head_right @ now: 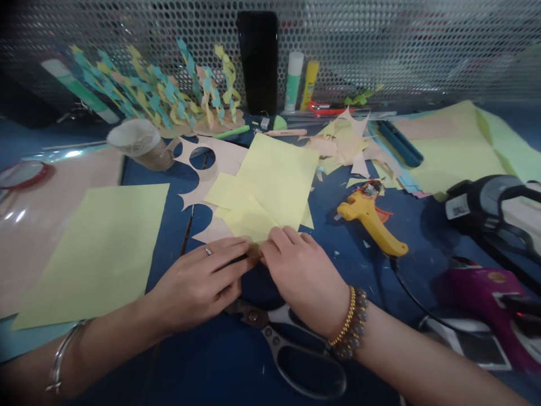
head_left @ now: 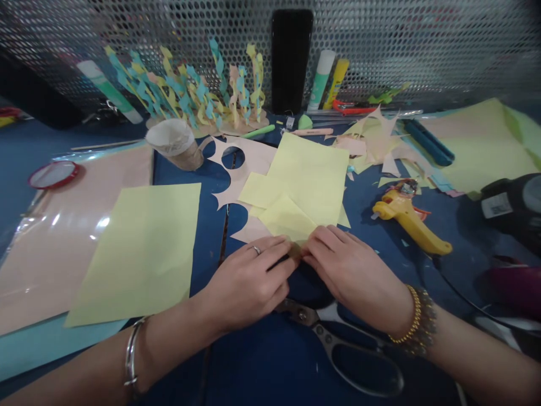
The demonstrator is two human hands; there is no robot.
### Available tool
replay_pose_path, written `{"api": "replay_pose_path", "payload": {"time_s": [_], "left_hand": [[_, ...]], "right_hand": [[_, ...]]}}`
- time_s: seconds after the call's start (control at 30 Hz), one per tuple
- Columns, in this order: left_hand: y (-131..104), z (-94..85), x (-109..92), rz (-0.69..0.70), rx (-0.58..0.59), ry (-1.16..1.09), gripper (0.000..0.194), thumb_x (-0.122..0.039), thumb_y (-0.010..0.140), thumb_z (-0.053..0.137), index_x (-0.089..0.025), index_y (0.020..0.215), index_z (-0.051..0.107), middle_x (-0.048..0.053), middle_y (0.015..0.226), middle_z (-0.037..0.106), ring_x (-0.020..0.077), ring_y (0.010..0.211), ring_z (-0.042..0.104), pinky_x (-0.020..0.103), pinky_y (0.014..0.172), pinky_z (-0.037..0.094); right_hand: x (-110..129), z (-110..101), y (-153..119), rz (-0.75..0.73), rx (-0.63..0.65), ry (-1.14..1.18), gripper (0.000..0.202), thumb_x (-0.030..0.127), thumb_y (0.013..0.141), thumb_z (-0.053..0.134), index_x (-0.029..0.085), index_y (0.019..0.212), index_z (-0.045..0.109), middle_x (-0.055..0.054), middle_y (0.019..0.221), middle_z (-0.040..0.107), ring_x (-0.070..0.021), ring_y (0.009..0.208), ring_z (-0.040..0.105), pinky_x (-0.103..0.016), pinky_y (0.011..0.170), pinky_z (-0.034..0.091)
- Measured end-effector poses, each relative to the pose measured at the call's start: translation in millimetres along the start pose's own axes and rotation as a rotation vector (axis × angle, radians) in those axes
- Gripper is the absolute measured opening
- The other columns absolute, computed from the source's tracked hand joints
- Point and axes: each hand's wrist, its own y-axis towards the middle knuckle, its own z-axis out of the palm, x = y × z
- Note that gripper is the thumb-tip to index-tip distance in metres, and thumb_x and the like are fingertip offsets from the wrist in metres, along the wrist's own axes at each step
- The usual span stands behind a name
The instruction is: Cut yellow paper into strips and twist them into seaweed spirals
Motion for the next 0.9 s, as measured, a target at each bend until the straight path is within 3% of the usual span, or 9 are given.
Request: {"api": "replay_pose_path", "payload": {"time_s": [0.23, 0.43, 0.6, 0.7, 0.9], "left_hand": [[-0.1, 0.5, 0.4, 0.101, 0.004, 0.085, 0.028, -0.012, 0.085, 0.048, -0.003, 0.106, 0.064, 0.017, 0.108, 0.066, 0.0264, 0.110, 0.057, 0.038, 0.097, 0.047], [-3.1, 0.7, -0.1, 0.028, 0.023, 0.071, 0.029, -0.015, 0.086, 0.046, -0.008, 0.108, 0.064, 0.015, 0.114, 0.064, 0.0262, 0.113, 0.055, 0.039, 0.093, 0.050], [-3.0, 0.1, -1.3, -0.028, 0.023, 0.058, 0.029, -0.016, 0.087, 0.043, -0.012, 0.108, 0.063, 0.012, 0.115, 0.063, 0.0243, 0.112, 0.056, 0.037, 0.080, 0.054], [-1.7, 0.2, -1.0, -0.053, 0.009, 0.019, 0.028, -0.016, 0.086, 0.044, -0.013, 0.107, 0.063, 0.010, 0.114, 0.064, 0.0233, 0.111, 0.056, 0.036, 0.080, 0.053], [6.1, 1.2, -0.9, -0.185, -0.017, -0.038, 0.017, -0.022, 0.088, 0.050, -0.016, 0.095, 0.063, 0.005, 0.102, 0.067, 0.0198, 0.093, 0.062, 0.035, 0.077, 0.052]], "right_hand": [[-3.8, -2.3, 2.1, 0.012, -0.013, 0.135, 0.015, 0.016, 0.091, 0.042, 0.015, 0.087, 0.057, -0.007, 0.088, 0.051, -0.0215, 0.082, 0.049, -0.038, 0.074, 0.045], [-8.9, -4.5, 2.2, 0.030, -0.054, 0.250, 0.014, 0.016, 0.090, 0.045, 0.015, 0.086, 0.058, -0.005, 0.085, 0.053, -0.0194, 0.083, 0.050, -0.036, 0.077, 0.045], [-4.5, -3.2, 2.3, 0.033, -0.046, 0.208, 0.014, 0.020, 0.090, 0.046, 0.016, 0.085, 0.059, -0.006, 0.086, 0.053, -0.0201, 0.082, 0.051, -0.036, 0.074, 0.046], [-2.5, -2.6, 3.0, 0.038, -0.030, 0.165, 0.017, 0.019, 0.091, 0.042, 0.015, 0.085, 0.058, -0.007, 0.087, 0.053, -0.0211, 0.082, 0.050, -0.038, 0.073, 0.046], [-0.7, -2.6, 3.5, 0.046, -0.007, 0.131, 0.018, 0.019, 0.092, 0.040, 0.015, 0.084, 0.056, -0.007, 0.087, 0.052, -0.0219, 0.081, 0.049, -0.039, 0.071, 0.045]]}}
